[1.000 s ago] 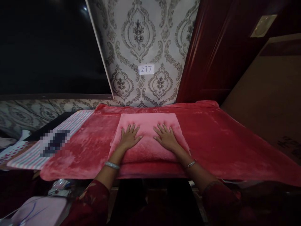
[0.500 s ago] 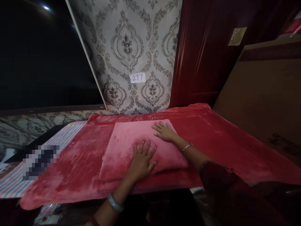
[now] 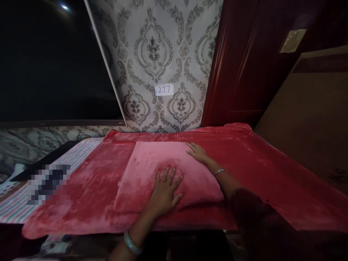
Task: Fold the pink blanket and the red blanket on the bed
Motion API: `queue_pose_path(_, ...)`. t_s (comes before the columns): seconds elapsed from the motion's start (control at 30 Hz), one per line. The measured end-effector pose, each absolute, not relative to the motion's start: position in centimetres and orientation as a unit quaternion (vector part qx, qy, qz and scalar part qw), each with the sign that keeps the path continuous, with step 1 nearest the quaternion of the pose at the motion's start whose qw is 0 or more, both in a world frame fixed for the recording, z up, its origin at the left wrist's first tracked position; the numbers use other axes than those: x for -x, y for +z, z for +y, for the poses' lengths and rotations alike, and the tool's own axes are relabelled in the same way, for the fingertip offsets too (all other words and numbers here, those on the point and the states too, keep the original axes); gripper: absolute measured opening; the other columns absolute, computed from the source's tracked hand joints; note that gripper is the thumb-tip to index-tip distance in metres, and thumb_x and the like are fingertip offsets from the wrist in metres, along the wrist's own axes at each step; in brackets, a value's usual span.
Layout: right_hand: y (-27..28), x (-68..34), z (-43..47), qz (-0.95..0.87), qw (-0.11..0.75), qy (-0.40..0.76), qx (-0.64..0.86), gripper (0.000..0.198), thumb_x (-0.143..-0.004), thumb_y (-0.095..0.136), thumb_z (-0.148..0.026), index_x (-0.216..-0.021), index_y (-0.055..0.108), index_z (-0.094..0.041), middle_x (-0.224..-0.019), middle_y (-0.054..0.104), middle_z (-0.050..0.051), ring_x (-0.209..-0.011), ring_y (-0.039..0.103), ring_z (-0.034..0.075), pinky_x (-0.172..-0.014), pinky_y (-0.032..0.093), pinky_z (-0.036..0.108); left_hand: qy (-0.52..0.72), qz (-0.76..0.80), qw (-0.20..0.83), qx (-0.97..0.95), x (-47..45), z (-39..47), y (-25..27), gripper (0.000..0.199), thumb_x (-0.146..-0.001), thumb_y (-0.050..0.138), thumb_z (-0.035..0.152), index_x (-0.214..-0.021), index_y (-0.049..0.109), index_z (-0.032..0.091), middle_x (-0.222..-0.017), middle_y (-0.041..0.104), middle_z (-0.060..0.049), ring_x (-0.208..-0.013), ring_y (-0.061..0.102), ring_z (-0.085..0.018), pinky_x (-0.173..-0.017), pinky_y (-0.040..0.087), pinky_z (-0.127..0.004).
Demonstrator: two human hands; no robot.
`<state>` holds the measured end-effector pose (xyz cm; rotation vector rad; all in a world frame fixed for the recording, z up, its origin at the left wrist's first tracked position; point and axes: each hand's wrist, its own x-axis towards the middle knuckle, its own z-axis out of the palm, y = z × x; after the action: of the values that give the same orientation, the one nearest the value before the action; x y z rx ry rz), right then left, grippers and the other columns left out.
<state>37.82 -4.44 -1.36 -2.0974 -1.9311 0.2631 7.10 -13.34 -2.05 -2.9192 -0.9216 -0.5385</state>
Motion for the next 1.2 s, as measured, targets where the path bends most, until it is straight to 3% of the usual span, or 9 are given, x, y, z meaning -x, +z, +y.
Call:
queue_pose_path(0.13, 1.1, -37.1, -5.0, -0.652, 0.091, 0.101, 0.746, 0.069, -0.104, 0.029, -0.059, -0.165, 0.020, -0.030, -0.172, 0.017, 0.010, -0.155, 0.019, 0.037, -0.118, 0.026, 0.062, -0.168, -0.298, 0.015, 0.940, -7.1, -13.4, -1.7, 0.066, -0.094, 0.059, 0.049, -0.156, 0.042, 0.032, -0.167, 0.032, -0.012, -0.154, 0.025, -0.041, -0.119, 0.022, -0.072)
queue_pose_path(0.23, 3.5, -35.4, -5.5, -0.659, 0.065, 0.060, 0.747, 0.071, -0.101, 0.035, -0.062, -0.164, 0.025, -0.031, -0.172, 0.016, 0.009, -0.156, 0.010, 0.042, -0.118, 0.018, 0.070, -0.164, -0.295, 0.019, 0.941, -6.7, -13.7, -0.7, 0.060, -0.097, 0.055, 0.049, -0.153, 0.047, 0.027, -0.163, 0.040, -0.013, -0.152, 0.031, -0.038, -0.120, 0.022, -0.070)
queue_pose_path(0.4, 5.0, -29.1, -7.0, -0.823, 0.056, -0.001, 0.565, 0.066, -0.102, 0.039, -0.060, -0.162, 0.033, -0.033, -0.172, 0.016, 0.006, -0.158, 0.007, 0.036, -0.122, 0.014, 0.064, -0.211, -0.336, 0.059, 0.916, -5.0, -14.8, -0.3, 0.049, -0.100, 0.049, 0.042, -0.144, 0.058, 0.021, -0.148, 0.058, -0.014, -0.144, 0.046, -0.033, -0.123, 0.024, -0.063)
queue_pose_path(0.57, 3.3, -25.4, -5.8, -0.897, 0.026, 0.046, 0.440, 0.061, -0.105, 0.038, -0.055, -0.162, 0.031, -0.035, -0.171, 0.017, 0.002, -0.158, 0.009, 0.032, -0.122, 0.012, 0.065, -0.230, -0.341, 0.140, 0.901, -4.1, -16.0, -3.4, 0.064, -0.092, 0.063, 0.041, -0.153, 0.047, 0.033, -0.161, 0.042, -0.013, -0.149, 0.034, -0.040, -0.118, 0.025, -0.067)
queue_pose_path(0.7, 3.0, -26.7, -2.0, -0.861, 0.025, 0.048, 0.505, 0.065, -0.104, 0.037, -0.058, -0.163, 0.027, -0.033, -0.172, 0.014, 0.004, -0.158, 0.010, 0.033, -0.123, 0.011, 0.064, -0.233, -0.346, 0.163, 0.894, -4.2, -16.4, -4.7, 0.069, -0.090, 0.066, 0.037, -0.155, 0.044, 0.035, -0.165, 0.036, -0.012, -0.152, 0.026, -0.040, -0.120, 0.018, -0.065)
queue_pose_path(0.87, 2.4, -28.2, 1.2, -0.797, 0.031, 0.093, 0.596, 0.067, -0.104, 0.032, -0.062, -0.164, 0.023, -0.036, -0.170, 0.022, 0.005, -0.155, 0.024, 0.033, -0.121, 0.020, 0.061, -0.229, -0.343, 0.147, 0.899, -4.1, -16.5, -4.4, 0.066, -0.092, 0.062, 0.040, -0.155, 0.042, 0.037, -0.167, 0.033, -0.010, -0.154, 0.023, -0.038, -0.121, 0.016, -0.063)
queue_pose_path(1.2, 0.9, -28.2, 1.0, -0.793, 0.060, 0.069, 0.602, 0.066, -0.104, 0.027, -0.062, -0.164, 0.025, -0.033, -0.168, 0.030, 0.007, -0.152, 0.032, 0.030, -0.119, 0.028, 0.056, -0.219, -0.354, 0.100, 0.904, -4.2, -16.9, -4.1, 0.071, -0.092, 0.063, 0.038, -0.158, 0.037, 0.037, -0.169, 0.029, -0.009, -0.155, 0.021, -0.039, -0.122, 0.015, -0.066)
